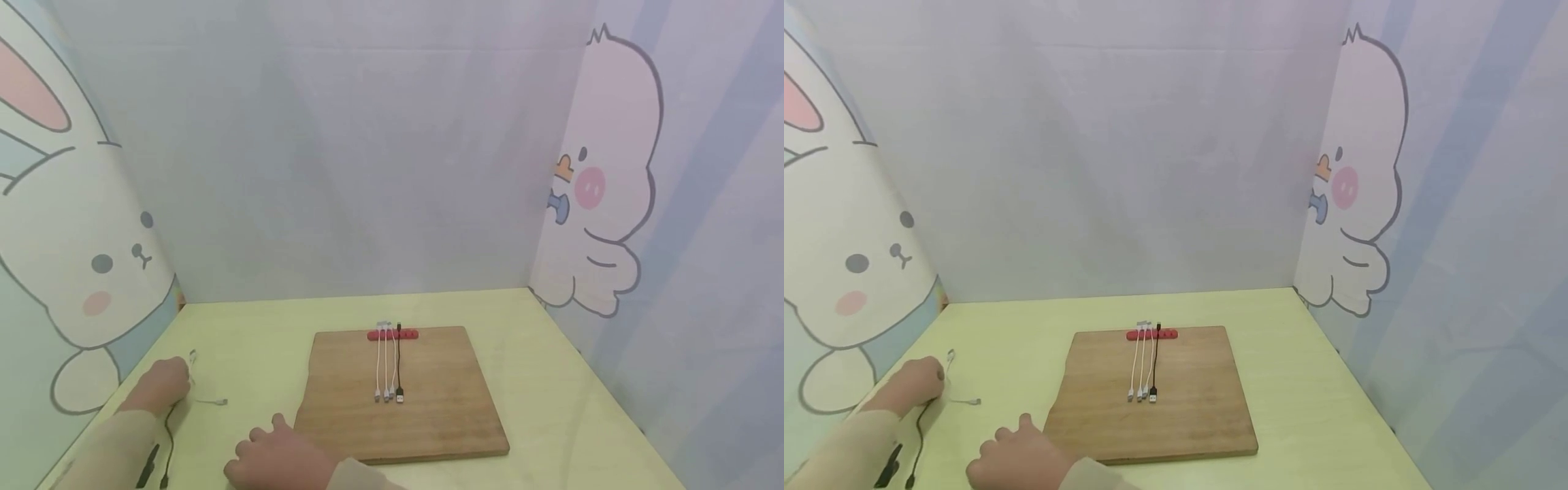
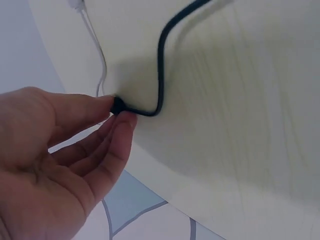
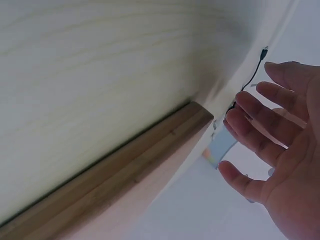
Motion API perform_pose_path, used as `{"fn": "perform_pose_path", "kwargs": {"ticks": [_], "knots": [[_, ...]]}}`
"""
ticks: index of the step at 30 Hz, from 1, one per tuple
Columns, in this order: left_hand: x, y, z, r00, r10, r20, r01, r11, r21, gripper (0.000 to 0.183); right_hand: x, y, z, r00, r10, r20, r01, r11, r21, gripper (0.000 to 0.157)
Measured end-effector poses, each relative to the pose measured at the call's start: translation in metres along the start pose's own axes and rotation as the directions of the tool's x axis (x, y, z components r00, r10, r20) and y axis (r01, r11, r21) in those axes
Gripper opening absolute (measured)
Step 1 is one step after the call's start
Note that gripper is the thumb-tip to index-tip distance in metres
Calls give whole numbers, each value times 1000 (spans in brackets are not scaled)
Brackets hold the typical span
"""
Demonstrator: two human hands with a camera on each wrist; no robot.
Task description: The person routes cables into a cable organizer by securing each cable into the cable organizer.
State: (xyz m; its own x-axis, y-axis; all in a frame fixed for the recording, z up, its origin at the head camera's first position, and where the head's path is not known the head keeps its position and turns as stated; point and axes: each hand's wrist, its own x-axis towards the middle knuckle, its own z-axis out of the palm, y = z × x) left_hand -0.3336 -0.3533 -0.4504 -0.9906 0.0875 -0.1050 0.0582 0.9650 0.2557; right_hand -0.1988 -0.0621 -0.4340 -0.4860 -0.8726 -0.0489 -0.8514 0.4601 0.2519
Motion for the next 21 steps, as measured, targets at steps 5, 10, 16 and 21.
{"fn": "perform_pose_path", "kwargs": {"ticks": [5,10,16,21], "knots": [[-1,14,0,995,-62,81,64,998,-23,12,7,-8,0,992,-10,128,-3,995,104,51],[2,24,2,975,-128,180,139,989,-50,16,11,-11,3,987,23,158,-34,997,66,55],[6,30,6,959,-137,248,138,990,14,24,14,-12,16,991,66,117,-66,998,-8,28],[5,34,8,946,-146,291,142,989,35,25,10,-9,13,992,69,109,-70,998,7,24]]}}
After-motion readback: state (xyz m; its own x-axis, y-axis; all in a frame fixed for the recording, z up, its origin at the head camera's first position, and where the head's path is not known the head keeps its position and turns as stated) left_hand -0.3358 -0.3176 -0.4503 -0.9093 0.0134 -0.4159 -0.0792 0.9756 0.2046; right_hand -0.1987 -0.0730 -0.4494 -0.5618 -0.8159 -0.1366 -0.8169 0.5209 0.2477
